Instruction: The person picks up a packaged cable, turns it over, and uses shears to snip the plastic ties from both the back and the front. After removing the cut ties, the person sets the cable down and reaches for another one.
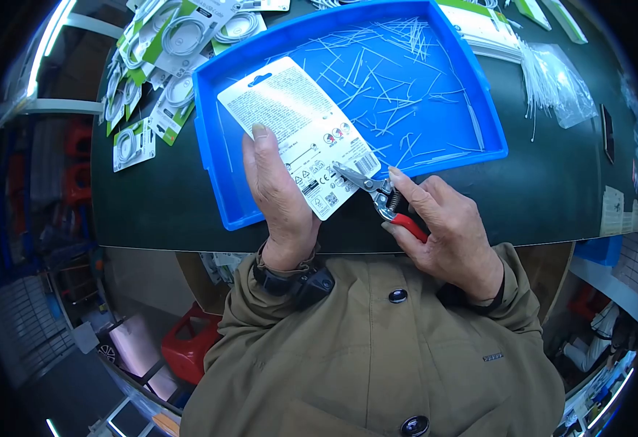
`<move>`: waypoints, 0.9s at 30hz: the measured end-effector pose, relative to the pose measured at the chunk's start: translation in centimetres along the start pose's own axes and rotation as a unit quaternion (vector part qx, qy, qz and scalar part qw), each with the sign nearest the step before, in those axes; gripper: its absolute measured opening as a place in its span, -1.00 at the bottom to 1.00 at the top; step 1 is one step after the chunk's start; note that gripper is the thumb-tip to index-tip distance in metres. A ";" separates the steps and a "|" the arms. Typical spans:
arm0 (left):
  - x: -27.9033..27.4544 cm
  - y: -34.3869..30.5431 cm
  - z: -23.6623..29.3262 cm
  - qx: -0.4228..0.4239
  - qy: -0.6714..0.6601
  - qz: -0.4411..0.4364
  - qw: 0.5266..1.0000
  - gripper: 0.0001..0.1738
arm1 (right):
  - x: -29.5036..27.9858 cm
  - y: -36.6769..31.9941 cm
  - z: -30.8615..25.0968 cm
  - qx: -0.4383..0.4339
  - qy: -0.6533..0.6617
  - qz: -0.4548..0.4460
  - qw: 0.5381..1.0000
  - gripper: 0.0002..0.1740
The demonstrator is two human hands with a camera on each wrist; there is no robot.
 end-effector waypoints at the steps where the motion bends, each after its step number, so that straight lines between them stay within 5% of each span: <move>1: -0.1 0.0 0.0 0.001 0.001 0.001 1.000 -0.45 | 0.1 -0.1 0.1 -0.004 0.004 0.007 1.000 -0.16; 17: -4.0 0.5 4.3 0.008 0.075 -0.137 0.988 -0.50 | -3.1 0.5 0.8 -0.022 0.111 0.075 0.991 -0.12; 21: -5.0 1.4 6.4 -0.006 -0.112 0.001 0.994 -0.57 | -3.8 2.3 0.1 -0.061 0.102 0.081 0.990 -0.08; 22: -4.8 1.9 6.8 -0.015 -0.176 -0.240 0.954 -0.54 | -3.8 2.8 -0.3 -0.074 0.104 0.078 0.989 -0.08; 24: -5.5 2.9 7.0 -0.001 -0.207 -0.396 0.895 -0.46 | -3.3 3.5 -1.1 -0.091 0.104 0.042 0.990 -0.05; 27: -5.0 2.6 7.3 -0.028 -0.273 -0.378 0.884 -0.34 | -2.4 4.5 -2.8 -0.108 0.081 -0.035 0.990 -0.04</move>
Point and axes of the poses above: each hand's wrist, its own y-axis towards the middle knuckle, its own x-axis out of the palm, z = x × y, the point moved 5 cm from there along y, towards the middle knuckle, and after that the axes turned 9 degrees about -x, right-handed, at the moved point
